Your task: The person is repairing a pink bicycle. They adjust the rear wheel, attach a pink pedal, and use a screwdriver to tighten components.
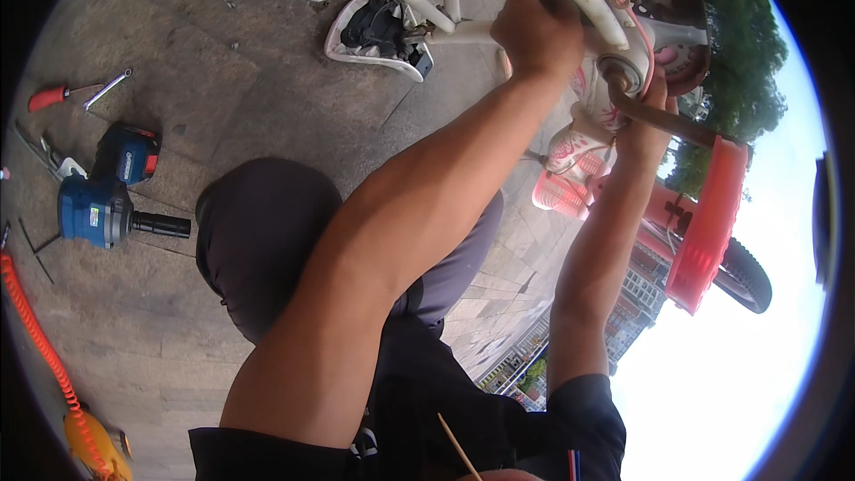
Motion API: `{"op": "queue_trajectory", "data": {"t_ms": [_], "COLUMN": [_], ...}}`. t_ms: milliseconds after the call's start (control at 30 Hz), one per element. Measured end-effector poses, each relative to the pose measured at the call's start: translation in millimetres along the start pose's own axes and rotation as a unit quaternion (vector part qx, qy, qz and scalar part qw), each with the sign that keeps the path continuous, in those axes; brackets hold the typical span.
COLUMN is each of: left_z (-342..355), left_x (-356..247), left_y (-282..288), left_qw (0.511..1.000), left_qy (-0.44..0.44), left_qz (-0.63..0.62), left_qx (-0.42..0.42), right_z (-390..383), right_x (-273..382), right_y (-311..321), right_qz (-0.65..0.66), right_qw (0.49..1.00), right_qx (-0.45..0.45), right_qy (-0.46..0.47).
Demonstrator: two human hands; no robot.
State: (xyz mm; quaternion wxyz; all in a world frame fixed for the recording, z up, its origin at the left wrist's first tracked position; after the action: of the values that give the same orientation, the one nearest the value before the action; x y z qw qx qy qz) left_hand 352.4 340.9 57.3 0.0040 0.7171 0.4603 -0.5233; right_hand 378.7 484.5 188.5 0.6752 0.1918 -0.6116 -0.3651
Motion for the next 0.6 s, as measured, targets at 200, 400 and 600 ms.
{"op": "queue_trajectory", "data": {"t_ms": [200,400,600], "left_z": [-8,17,3], "left_x": [-48,-33,-24], "left_y": [11,7,9], "left_qw": [0.998,0.943,0.953], "left_qy": [0.052,0.234,0.240], "left_qz": [-0.032,0.179,-0.056], "left_qx": [-0.003,0.158,0.174], "right_z": [-6,-10,-27], "right_x": [3,11,43], "right_y": [-6,-16,-11], "right_qz": [0.024,0.020,0.027], "right_qw": [1.000,0.997,0.979], "right_qx": [0.000,-0.027,-0.085], "right_qy": [-0.012,-0.068,-0.185]}}
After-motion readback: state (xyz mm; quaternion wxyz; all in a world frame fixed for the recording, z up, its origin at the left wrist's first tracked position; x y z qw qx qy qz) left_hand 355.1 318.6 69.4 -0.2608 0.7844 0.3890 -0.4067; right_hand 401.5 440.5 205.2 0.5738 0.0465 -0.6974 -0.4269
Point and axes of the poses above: each hand's wrist, its own z-axis towards the middle knuckle, its own y-axis out of the back of the hand, x = y × z, the point moved 3 cm from there along z, towards the middle knuckle, and after that the axes turned 1 degree about y, right-handed, at the moved point
